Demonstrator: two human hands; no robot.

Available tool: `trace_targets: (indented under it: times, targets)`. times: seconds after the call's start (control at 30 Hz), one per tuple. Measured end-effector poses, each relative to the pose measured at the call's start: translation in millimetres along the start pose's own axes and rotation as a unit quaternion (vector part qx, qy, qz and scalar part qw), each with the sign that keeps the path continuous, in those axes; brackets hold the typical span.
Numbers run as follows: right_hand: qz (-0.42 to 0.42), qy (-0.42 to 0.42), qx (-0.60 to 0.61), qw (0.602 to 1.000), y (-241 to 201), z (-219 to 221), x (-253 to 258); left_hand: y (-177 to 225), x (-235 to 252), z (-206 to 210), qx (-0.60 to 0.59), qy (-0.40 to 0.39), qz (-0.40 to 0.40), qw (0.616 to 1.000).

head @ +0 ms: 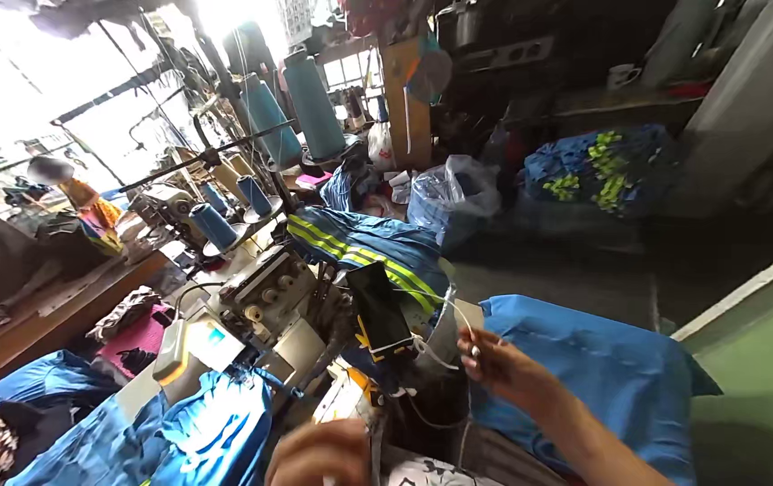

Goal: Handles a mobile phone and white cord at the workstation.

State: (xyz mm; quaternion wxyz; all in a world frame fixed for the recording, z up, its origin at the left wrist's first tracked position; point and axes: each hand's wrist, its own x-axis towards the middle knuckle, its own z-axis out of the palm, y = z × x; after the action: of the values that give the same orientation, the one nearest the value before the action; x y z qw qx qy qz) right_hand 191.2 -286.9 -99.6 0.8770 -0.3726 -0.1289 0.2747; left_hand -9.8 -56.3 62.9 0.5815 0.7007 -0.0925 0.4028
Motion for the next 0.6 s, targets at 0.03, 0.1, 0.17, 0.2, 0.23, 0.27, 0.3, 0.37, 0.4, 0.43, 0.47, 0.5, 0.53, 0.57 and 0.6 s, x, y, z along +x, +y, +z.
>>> trace_targets:
  times: [0.03, 0.1, 0.17, 0.2, 0.23, 0.27, 0.3, 0.37, 0.4, 0.43, 0.47, 0.5, 0.53, 0.57, 0.6]
  targets:
    - [-0.006, 0.011, 0.001, 1.000, -5.0, 2.3, 6.7, -28.8, -3.9, 7.5, 0.045, -0.009, -0.038, 0.998]
    - [0.024, 0.073, -0.005, 0.997, -6.6, 12.0, 13.1, -76.2, -18.8, 26.5, 0.088, -0.050, -0.138, 0.985]
    - [0.065, 0.122, -0.007, 0.990, 3.1, 23.4, 11.7, -113.2, -37.7, 45.8, 0.055, -0.092, -0.250, 0.962]
    - [0.085, 0.129, -0.006, 0.988, 10.8, 27.9, 8.3, -126.9, -46.4, 55.8, 0.040, -0.100, -0.279, 0.954]
    - [0.103, 0.134, -0.005, 0.986, 18.0, 32.6, 4.0, -136.9, -53.5, 65.3, 0.030, -0.104, -0.294, 0.950]
    - [0.117, 0.139, -0.002, 0.983, 24.7, 36.7, -0.2, -144.4, -58.9, 73.4, 0.017, -0.106, -0.301, 0.947]
    - [0.128, 0.146, 0.008, 0.981, 30.6, 39.0, -4.0, -150.2, -63.0, 79.4, 0.006, -0.104, -0.301, 0.948]
    - [0.140, 0.160, 0.019, 0.977, 35.9, 37.4, -8.6, -157.7, -67.9, 85.3, -0.010, -0.090, -0.290, 0.953]
    - [0.140, 0.157, 0.006, 0.978, 36.1, 33.5, -9.1, -160.1, -68.8, 86.0, -0.027, -0.083, -0.281, 0.956]
    - [0.140, 0.147, -0.024, 0.979, 35.3, 29.0, -8.9, -161.2, -69.0, 86.0, -0.042, -0.079, -0.277, 0.957]
    - [0.143, 0.135, -0.052, 0.979, 33.8, 25.9, -8.6, -161.4, -68.6, 85.7, -0.057, -0.069, -0.282, 0.955]
    - [0.146, 0.126, -0.071, 0.979, 32.3, 25.5, -8.2, -161.9, -68.5, 84.7, -0.067, -0.060, -0.288, 0.954]
    - [0.151, 0.119, -0.080, 0.978, 31.4, 26.6, -7.7, -163.3, -69.1, 83.3, -0.072, -0.051, -0.291, 0.953]
    - [0.155, 0.108, -0.085, 0.978, 31.2, 28.1, -7.4, -164.5, -70.2, 81.9, -0.076, -0.039, -0.292, 0.953]
    - [0.154, 0.095, -0.088, 0.980, 32.1, 28.6, -7.0, -164.6, -71.2, 80.6, -0.079, -0.025, -0.297, 0.951]
